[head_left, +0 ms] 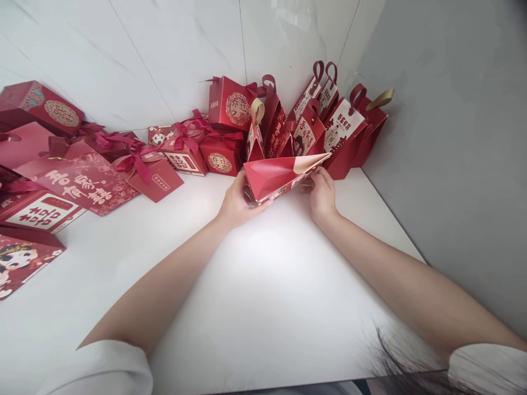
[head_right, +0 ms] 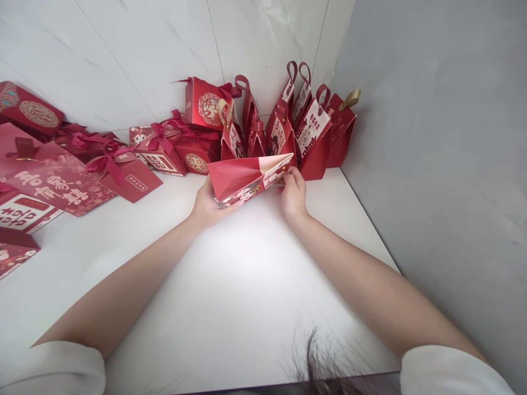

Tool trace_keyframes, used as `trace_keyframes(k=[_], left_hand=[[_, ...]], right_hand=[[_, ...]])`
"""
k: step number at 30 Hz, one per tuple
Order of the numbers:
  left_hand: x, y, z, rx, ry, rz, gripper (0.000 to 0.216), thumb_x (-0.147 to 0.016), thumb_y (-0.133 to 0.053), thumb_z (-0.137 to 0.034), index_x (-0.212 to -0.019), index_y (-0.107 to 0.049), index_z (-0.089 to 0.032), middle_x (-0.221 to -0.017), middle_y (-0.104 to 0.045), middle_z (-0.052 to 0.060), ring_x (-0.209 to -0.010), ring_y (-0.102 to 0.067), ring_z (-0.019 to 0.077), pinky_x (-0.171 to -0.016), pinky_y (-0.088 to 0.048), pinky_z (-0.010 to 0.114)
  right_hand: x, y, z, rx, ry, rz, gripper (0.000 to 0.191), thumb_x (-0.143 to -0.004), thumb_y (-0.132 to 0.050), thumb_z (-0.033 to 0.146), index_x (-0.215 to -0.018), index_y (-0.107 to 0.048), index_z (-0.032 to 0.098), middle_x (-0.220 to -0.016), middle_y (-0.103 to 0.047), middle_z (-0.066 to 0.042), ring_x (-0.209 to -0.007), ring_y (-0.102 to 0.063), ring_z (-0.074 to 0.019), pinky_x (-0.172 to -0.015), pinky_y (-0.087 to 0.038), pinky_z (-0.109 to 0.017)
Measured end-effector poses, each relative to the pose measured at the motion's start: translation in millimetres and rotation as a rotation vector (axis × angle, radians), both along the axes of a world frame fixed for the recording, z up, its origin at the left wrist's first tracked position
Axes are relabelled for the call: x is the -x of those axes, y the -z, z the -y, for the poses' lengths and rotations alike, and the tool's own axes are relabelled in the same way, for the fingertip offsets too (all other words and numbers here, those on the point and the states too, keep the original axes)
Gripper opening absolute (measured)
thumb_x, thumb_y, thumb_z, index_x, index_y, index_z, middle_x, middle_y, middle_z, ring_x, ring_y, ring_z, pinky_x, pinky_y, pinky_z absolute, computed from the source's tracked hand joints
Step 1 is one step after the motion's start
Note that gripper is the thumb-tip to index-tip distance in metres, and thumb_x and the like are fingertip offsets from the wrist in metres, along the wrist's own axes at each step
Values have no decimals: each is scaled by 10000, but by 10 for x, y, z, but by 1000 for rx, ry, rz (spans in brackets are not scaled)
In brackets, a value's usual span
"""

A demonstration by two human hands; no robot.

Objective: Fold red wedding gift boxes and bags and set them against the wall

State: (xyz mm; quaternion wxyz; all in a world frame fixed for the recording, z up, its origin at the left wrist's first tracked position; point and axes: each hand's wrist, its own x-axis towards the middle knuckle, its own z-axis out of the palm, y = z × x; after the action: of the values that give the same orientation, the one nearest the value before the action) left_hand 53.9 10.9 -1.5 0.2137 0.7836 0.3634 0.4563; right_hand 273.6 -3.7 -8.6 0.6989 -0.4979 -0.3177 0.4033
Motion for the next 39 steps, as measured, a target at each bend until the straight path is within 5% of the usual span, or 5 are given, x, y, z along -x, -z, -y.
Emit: trace_keyframes(k=[14, 20, 24, 31, 39], left_hand=[[-8, -39, 48, -39, -20, 28, 733, -669, -863, -454, -1264, -522, -196, -1136, -700, 119, -973, -718, 268, -750, -600, 334], [20, -21, 105, -120, -43, 212, 566, -710, -844, -485, -1131, -625, -176, -1066, -711, 129, -979, -716, 274, -883, -586, 400], [-5, -2, 103, 64, 32, 489, 488, -760, -764, -629, -959, -688, -190, -918, -718, 94, -909, -713, 239, -924, -566, 383], [-39, -242, 53, 742, 257, 823, 619, -852, -493, -780, -937, -666, -192, -797, -704, 65, -451, -453, 111, -430, -400, 269], [89, -263, -32, 899, 340, 880, 587, -895, -445, -713, -886, -669, -170, -812, -729, 112, -466, -473, 110, -451, -415, 255]], right_hand=[[6, -13, 8, -2, -32, 28, 139, -814, -547, 372, -838, -584, 240, -789, -667, 15, -685, -624, -152, -541, -422, -252], [23, -19, 36, -21, -54, -19, 404, -878, -544, 633, -919, -613, 237, -939, -702, -16, -655, -649, -134, -528, -441, -253], [38, -23, 41, -13, -42, -39, 488, -877, -532, 720, -957, -622, 247, -988, -699, -15, -655, -660, -122, -534, -447, -246], [42, -28, 40, -25, -54, -23, 560, -814, -568, 783, -941, -637, 242, -951, -704, -33, -639, -644, -132, -522, -436, -261], [45, -24, 54, -32, -80, 23, 497, -834, -596, 733, -918, -635, 245, -920, -721, -30, -635, -639, -133, -534, -437, -268]])
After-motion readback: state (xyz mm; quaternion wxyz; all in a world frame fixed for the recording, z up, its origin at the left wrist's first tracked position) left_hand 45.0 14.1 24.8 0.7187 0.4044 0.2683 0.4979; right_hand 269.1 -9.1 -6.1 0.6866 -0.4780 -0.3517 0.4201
